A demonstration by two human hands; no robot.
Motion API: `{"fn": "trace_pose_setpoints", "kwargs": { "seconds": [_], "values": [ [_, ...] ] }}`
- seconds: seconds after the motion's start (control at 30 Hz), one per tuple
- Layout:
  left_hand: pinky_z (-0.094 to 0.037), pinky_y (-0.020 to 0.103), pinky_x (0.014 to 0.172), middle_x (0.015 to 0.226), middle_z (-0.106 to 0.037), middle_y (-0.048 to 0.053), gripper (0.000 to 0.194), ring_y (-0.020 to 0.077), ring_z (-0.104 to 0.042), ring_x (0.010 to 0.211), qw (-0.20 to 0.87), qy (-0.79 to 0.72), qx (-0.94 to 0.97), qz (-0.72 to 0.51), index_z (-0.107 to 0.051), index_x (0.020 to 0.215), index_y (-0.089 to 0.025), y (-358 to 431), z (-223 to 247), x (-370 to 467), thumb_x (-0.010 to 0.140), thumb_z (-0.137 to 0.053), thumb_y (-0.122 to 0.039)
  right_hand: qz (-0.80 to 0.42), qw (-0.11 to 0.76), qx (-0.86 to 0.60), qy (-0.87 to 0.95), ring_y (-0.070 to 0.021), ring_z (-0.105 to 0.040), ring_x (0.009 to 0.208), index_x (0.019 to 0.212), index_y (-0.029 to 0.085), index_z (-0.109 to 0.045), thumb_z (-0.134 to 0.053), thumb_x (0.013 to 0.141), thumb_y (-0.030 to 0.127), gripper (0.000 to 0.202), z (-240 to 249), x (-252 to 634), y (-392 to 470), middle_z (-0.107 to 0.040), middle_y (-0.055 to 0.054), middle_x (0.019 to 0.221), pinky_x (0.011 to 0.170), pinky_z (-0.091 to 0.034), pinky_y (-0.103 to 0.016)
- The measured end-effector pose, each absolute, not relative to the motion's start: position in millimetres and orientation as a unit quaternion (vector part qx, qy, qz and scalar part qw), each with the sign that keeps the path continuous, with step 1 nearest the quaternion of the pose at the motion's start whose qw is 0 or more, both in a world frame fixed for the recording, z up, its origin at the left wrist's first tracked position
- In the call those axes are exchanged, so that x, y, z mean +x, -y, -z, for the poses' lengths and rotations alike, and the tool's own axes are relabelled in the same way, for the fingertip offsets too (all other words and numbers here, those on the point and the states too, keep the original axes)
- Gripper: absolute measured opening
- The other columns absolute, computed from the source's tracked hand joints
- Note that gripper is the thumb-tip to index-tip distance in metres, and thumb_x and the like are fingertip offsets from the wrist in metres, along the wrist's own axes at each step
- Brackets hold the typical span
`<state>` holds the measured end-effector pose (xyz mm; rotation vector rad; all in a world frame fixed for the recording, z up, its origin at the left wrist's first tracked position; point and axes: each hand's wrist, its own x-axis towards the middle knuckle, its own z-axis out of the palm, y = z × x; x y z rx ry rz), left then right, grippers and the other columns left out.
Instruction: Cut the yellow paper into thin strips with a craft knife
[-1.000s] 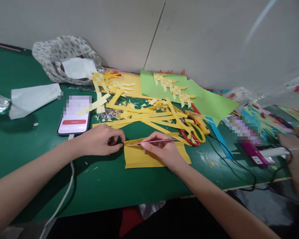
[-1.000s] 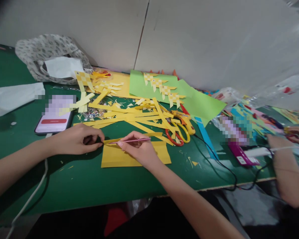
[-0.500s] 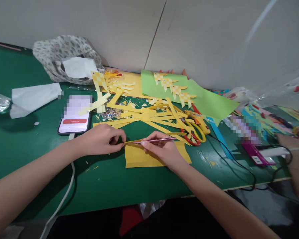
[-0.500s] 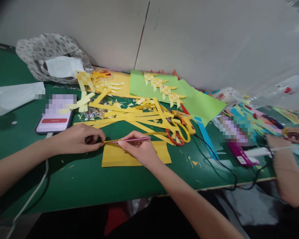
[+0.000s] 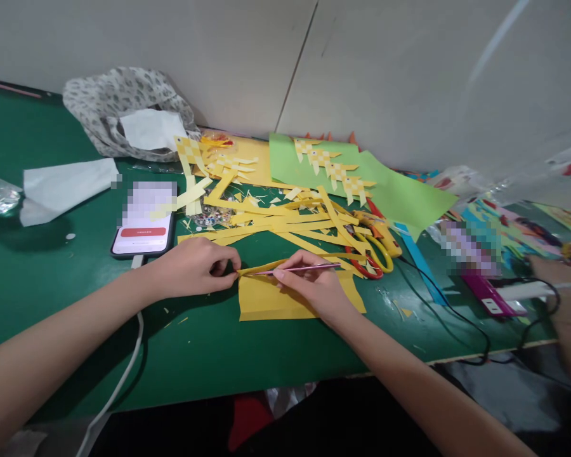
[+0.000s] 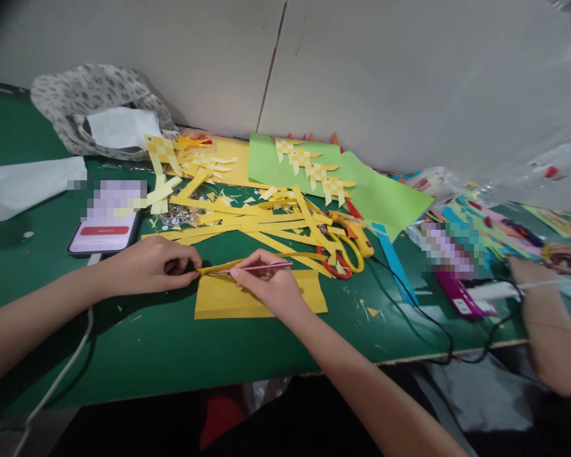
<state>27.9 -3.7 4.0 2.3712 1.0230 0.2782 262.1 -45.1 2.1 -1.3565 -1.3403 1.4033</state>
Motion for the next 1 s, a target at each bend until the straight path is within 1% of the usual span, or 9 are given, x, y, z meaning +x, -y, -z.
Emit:
{"fn": "trace_pose_setpoints", "kwargs": {
  "seconds": [0.13,0.23,0.4,0.6,0.7,1.0],
  "values": [
    [-0.031,0.021,0.052,0.053,-0.056,-0.006,0.014,0.0089,-0.050,0.049,0.264,-0.384,0.879,-0.097,-0.065,0.086,-0.021,5.0,-4.9,29.1,0.080,-0.054,-0.028,-0.553,0.392,-0.525,0.515,-0.0117,-0.060,0.059,0.068,0.019,-0.061,-0.078,0.067,0.036,0.024,-1.5,263.8,44.8,-0.066,0.001,0.064,0.058,-0.048,-0.026],
    [-0.030,0.021,0.052,0.053,-0.055,-0.007,0.014,0.0087,-0.050,0.049,0.258,-0.383,0.882,-0.095,-0.064,0.086,-0.021,5.7,-5.7,29.8,0.080,-0.054,-0.028,-0.555,0.386,-0.524,0.518,-0.0122,-0.060,0.058,0.068,0.020,-0.061,-0.079,0.066,0.037,0.025,-2.5,263.6,44.4,-0.066,0.001,0.063,0.057,-0.048,-0.027],
    [-0.030,0.020,0.051,0.053,-0.053,-0.007,0.013,0.0082,-0.048,0.048,0.249,-0.373,0.888,-0.101,-0.063,0.087,-0.021,5.3,-4.8,29.8,0.082,-0.053,-0.027,-0.554,0.373,-0.527,0.526,-0.0124,-0.060,0.060,0.069,0.020,-0.062,-0.079,0.066,0.037,0.024,-3.2,262.1,44.8,-0.065,0.001,0.063,0.060,-0.048,-0.027],
    [-0.030,0.021,0.051,0.054,-0.054,-0.007,0.014,0.0083,-0.049,0.049,0.245,-0.369,0.891,-0.099,-0.063,0.087,-0.021,5.6,-3.4,29.7,0.082,-0.052,-0.028,-0.535,0.344,-0.553,0.538,-0.0122,-0.058,0.057,0.070,0.020,-0.062,-0.077,0.067,0.039,0.024,-4.5,262.1,44.9,-0.065,0.000,0.063,0.053,-0.043,-0.025],
    [-0.030,0.021,0.052,0.055,-0.055,-0.006,0.015,0.0091,-0.050,0.051,0.231,-0.373,0.893,-0.097,-0.063,0.087,-0.021,6.7,-3.4,30.5,0.082,-0.051,-0.028,-0.526,0.344,-0.558,0.542,-0.0119,-0.057,0.056,0.069,0.020,-0.061,-0.076,0.068,0.038,0.024,-3.8,261.3,44.6,-0.066,0.000,0.064,0.051,-0.042,-0.025],
    [-0.029,0.022,0.051,0.054,-0.056,-0.006,0.015,0.0100,-0.051,0.050,0.232,-0.387,0.889,-0.081,-0.062,0.087,-0.021,7.8,-6.1,32.9,0.081,-0.051,-0.029,-0.540,0.388,-0.537,0.519,-0.0127,-0.061,0.060,0.069,0.019,-0.059,-0.077,0.068,0.035,0.024,0.6,262.1,45.3,-0.067,0.000,0.066,0.060,-0.048,-0.028]
  ]
}}
